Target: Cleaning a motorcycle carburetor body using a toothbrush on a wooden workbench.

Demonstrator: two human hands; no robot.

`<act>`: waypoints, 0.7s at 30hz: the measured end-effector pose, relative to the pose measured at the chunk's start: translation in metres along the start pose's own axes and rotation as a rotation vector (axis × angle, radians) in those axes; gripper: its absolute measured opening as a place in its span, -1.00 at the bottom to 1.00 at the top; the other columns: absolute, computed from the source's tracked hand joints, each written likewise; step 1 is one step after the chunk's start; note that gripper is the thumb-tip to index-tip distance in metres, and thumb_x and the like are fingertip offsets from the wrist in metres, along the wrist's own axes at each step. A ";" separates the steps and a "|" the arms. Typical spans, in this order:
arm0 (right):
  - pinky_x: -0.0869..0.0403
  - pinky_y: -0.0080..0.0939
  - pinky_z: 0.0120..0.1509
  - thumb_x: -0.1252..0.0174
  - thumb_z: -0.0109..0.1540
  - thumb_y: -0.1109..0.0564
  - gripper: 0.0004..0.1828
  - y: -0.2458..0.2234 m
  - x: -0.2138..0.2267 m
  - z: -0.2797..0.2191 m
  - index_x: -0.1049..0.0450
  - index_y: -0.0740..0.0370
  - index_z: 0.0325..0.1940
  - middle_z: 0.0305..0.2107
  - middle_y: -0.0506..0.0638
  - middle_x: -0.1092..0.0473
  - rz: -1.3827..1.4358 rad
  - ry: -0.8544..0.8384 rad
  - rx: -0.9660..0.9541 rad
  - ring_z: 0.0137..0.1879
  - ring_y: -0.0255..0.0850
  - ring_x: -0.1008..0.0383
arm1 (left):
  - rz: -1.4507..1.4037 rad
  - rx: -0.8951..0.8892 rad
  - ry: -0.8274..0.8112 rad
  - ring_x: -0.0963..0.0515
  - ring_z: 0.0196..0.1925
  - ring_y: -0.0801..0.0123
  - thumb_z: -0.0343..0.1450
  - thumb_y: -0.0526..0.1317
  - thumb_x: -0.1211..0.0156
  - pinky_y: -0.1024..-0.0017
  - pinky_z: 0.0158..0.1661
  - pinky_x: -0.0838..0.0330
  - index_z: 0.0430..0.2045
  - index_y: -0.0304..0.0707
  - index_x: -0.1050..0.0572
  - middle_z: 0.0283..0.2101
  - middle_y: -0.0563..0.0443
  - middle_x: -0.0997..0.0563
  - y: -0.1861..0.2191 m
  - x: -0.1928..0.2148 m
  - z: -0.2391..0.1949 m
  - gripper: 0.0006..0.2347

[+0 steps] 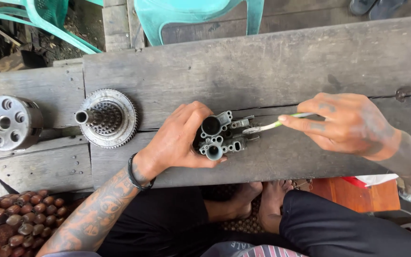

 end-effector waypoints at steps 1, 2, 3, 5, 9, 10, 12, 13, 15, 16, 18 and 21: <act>-0.30 -0.29 -0.46 -0.29 0.04 0.38 -0.45 -0.003 -0.005 0.000 -0.62 -0.10 0.04 -0.24 -0.13 -0.42 -0.004 0.001 0.004 -0.42 -0.31 -0.36 | 0.003 -0.002 0.005 -0.54 -0.19 0.14 0.10 -0.01 -0.59 0.24 -0.03 -0.44 -0.14 -0.31 -0.36 -0.18 -0.05 -0.50 -0.002 0.001 0.000 -0.39; -0.30 -0.35 -0.47 -0.24 0.06 0.36 -0.42 -0.006 -0.010 0.000 -0.56 -0.12 0.11 -0.20 -0.12 -0.42 -0.004 0.005 0.035 -0.38 -0.34 -0.37 | 0.035 -0.006 0.001 -0.53 -0.19 0.14 0.10 0.03 -0.58 0.24 -0.01 -0.42 -0.15 -0.32 -0.36 -0.19 -0.05 -0.49 -0.004 0.000 -0.001 -0.38; -0.29 -0.41 -0.48 -0.20 0.09 0.33 -0.39 -0.011 -0.015 -0.001 -0.51 -0.13 0.19 -0.16 -0.11 -0.42 -0.001 0.006 0.062 -0.34 -0.37 -0.38 | 0.062 -0.008 -0.007 -0.52 -0.20 0.15 0.09 0.07 -0.58 0.24 0.01 -0.40 -0.15 -0.33 -0.36 -0.19 -0.04 -0.48 -0.005 -0.001 -0.002 -0.37; -0.36 -0.36 -0.43 -0.21 0.08 0.33 -0.43 -0.018 -0.018 0.011 -0.55 -0.09 0.14 -0.20 -0.11 -0.39 0.062 -0.005 0.017 -0.36 -0.34 -0.38 | 0.062 -0.007 -0.003 -0.53 -0.18 0.14 0.09 0.06 -0.58 0.22 0.01 -0.41 -0.15 -0.33 -0.36 -0.18 -0.05 -0.49 -0.006 -0.002 -0.002 -0.36; -0.16 -0.42 -0.71 -0.18 0.13 0.31 -0.55 0.007 -0.014 0.016 -0.58 -0.06 0.06 -0.39 -0.21 -0.45 0.353 -0.105 -0.058 -0.71 -0.44 -0.07 | 0.083 -0.048 0.024 -0.51 -0.18 0.12 0.11 0.06 -0.56 0.22 -0.02 -0.41 -0.16 -0.35 -0.37 -0.16 -0.08 -0.49 -0.002 -0.001 -0.001 -0.38; -0.16 -0.42 -0.71 -0.18 0.13 0.31 -0.55 0.008 -0.001 0.014 -0.58 -0.06 0.06 -0.39 -0.21 -0.45 0.351 -0.102 -0.058 -0.71 -0.44 -0.07 | 0.086 -0.051 0.024 -0.51 -0.18 0.12 0.11 0.06 -0.56 0.22 -0.02 -0.41 -0.16 -0.35 -0.37 -0.16 -0.08 -0.49 -0.002 0.000 -0.001 -0.38; -0.34 -0.21 -0.56 -0.24 0.07 0.24 -0.51 0.024 0.013 0.004 -0.61 -0.25 0.03 -0.40 -0.33 -0.45 0.236 -0.303 -0.333 -0.68 -0.33 -0.30 | 0.095 -0.072 0.011 -0.52 -0.15 0.11 0.13 0.08 -0.56 0.20 0.03 -0.40 -0.15 -0.35 -0.35 -0.14 -0.10 -0.47 -0.002 -0.001 -0.003 -0.37; -0.34 -0.21 -0.56 -0.24 0.07 0.24 -0.51 0.021 0.009 0.003 -0.61 -0.25 0.03 -0.40 -0.33 -0.45 0.238 -0.308 -0.329 -0.68 -0.33 -0.30 | 0.093 -0.066 0.014 -0.52 -0.15 0.11 0.13 0.08 -0.56 0.20 0.03 -0.40 -0.15 -0.35 -0.35 -0.14 -0.10 -0.47 -0.003 -0.001 -0.003 -0.37; -0.32 -0.41 -0.64 -0.24 0.03 0.27 -0.49 0.005 0.010 0.003 -0.63 -0.14 0.02 -0.27 -0.14 -0.47 0.197 -0.161 -0.082 -0.68 -0.42 -0.24 | 0.096 -0.105 0.020 -0.52 -0.15 0.10 0.13 0.08 -0.56 0.21 0.00 -0.39 -0.14 -0.40 -0.37 -0.13 -0.13 -0.47 -0.002 -0.001 -0.003 -0.36; -0.32 -0.41 -0.64 -0.24 0.03 0.27 -0.49 -0.002 0.002 0.006 -0.63 -0.14 0.02 -0.27 -0.14 -0.47 0.201 -0.169 -0.079 -0.68 -0.42 -0.24 | 0.091 -0.099 0.023 -0.52 -0.15 0.10 0.13 0.08 -0.56 0.21 0.00 -0.39 -0.14 -0.40 -0.37 -0.13 -0.13 -0.47 -0.003 -0.002 -0.004 -0.36; -0.34 -0.33 -0.52 -0.20 0.07 0.32 -0.43 -0.020 -0.008 0.012 -0.55 -0.09 0.14 -0.25 -0.12 -0.38 0.162 -0.106 -0.061 -0.54 -0.33 -0.26 | 0.090 -0.112 -0.036 -0.49 -0.08 0.06 0.20 0.21 -0.41 0.15 0.03 -0.36 -0.09 -0.41 -0.36 -0.05 -0.16 -0.45 -0.004 -0.004 -0.006 -0.33; -0.32 -0.55 -0.68 -0.18 0.14 0.36 -0.46 0.002 -0.036 0.003 -0.49 -0.06 0.16 -0.35 -0.16 -0.47 0.488 -0.138 -0.039 -0.68 -0.49 -0.18 | 0.136 -0.182 -0.011 -0.46 -0.16 0.09 0.25 0.15 -0.38 0.18 -0.05 -0.35 -0.10 -0.42 -0.38 -0.10 -0.17 -0.45 0.001 -0.004 -0.006 -0.40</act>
Point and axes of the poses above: each hand's wrist, its own z-axis towards the middle knuckle, its own x-axis out of the back of the hand, y = z × x, the point moved 5 cm from there along z, towards the middle knuckle
